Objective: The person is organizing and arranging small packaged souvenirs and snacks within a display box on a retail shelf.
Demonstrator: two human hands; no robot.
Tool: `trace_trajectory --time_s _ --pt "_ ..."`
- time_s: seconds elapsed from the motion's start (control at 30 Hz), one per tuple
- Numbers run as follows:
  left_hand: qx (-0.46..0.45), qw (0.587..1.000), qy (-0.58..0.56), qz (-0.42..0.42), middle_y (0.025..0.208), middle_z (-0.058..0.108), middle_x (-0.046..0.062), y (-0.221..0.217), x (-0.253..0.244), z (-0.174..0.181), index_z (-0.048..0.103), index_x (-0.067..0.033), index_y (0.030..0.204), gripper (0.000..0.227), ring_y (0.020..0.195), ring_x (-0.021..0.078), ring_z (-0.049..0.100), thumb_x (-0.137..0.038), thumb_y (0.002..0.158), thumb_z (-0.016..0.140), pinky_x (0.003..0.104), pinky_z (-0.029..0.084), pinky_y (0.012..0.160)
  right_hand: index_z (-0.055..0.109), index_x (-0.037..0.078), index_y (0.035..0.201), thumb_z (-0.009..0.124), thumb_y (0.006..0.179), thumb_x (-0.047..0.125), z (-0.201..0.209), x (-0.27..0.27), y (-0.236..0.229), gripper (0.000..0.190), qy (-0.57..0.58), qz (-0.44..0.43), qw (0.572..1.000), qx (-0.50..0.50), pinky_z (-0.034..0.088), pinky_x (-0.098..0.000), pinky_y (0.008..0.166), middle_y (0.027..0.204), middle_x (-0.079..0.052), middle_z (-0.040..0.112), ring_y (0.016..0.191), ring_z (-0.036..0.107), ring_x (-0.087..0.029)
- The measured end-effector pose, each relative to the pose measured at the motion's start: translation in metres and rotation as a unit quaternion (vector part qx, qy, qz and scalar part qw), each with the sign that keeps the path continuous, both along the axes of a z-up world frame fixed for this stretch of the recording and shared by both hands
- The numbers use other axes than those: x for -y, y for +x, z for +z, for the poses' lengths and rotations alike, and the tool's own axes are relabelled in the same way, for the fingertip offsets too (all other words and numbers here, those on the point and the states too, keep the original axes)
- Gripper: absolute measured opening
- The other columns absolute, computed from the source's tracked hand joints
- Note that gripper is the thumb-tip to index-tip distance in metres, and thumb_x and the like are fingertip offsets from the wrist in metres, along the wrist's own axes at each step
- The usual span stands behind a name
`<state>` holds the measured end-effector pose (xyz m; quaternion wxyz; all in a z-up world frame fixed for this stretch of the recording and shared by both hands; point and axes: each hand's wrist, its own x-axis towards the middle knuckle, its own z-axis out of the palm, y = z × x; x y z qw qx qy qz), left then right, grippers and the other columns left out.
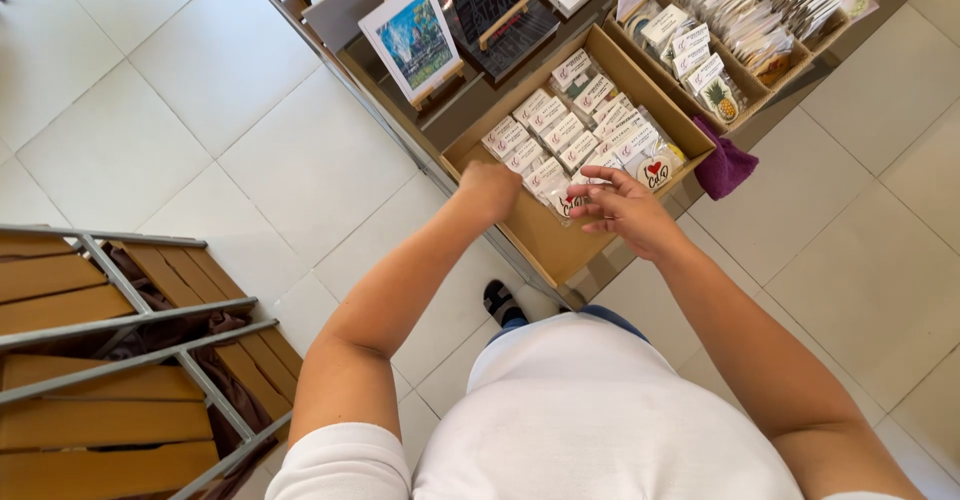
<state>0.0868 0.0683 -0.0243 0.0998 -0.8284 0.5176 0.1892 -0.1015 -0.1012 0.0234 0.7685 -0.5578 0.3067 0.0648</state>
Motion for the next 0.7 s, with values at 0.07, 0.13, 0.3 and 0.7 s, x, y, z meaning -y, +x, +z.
trace_trajectory --time_s 0.07,0.13,0.3,0.7 --pt "-0.025 1.000 -0.014 -0.004 0.107 0.075 0.009 -0.026 0.005 -0.011 0.075 -0.0120 0.105 0.019 0.102 0.0286 0.073 -0.010 0.091 0.061 0.046 0.057 0.084 0.050 0.011 0.144 0.052 0.103 0.016 -0.004 0.008 -0.015 0.041 -0.002 0.008 1.000 -0.004 0.058 -0.0336 0.080 0.128 -0.008 0.068 0.102 0.069 -0.019" --pt "-0.048 0.998 -0.028 -0.006 0.108 0.075 0.010 -0.048 0.010 -0.007 0.075 -0.0114 0.106 0.020 0.104 0.0294 0.072 -0.009 0.092 0.060 0.045 0.059 0.082 0.052 0.012 0.142 0.052 0.102 0.016 -0.009 0.016 -0.029 0.041 -0.004 0.018 1.000 -0.006 0.059 -0.0339 0.079 0.127 -0.008 0.068 0.102 0.070 -0.018" --pt "-0.324 0.934 -0.141 0.046 0.104 0.073 0.018 -0.080 0.028 0.029 0.071 -0.0134 0.115 0.031 0.099 0.0355 0.070 -0.011 0.086 0.061 0.043 0.055 0.085 0.054 0.008 0.135 0.051 0.105 0.016 -0.022 0.039 -0.053 0.031 0.046 -0.008 0.999 0.020 0.058 -0.0343 0.082 0.125 -0.009 0.069 0.101 0.069 -0.019" --pt "-0.274 0.948 -0.054 0.151 0.108 0.074 0.014 -0.124 0.038 0.039 0.074 -0.0169 0.111 0.026 0.102 0.0321 0.069 -0.015 0.092 0.057 0.044 0.054 0.086 0.058 0.006 0.129 0.051 0.104 0.010 -0.042 0.055 -0.069 0.027 0.097 0.010 0.992 0.076 0.055 -0.0346 0.096 0.125 -0.009 0.069 0.111 0.068 -0.019"
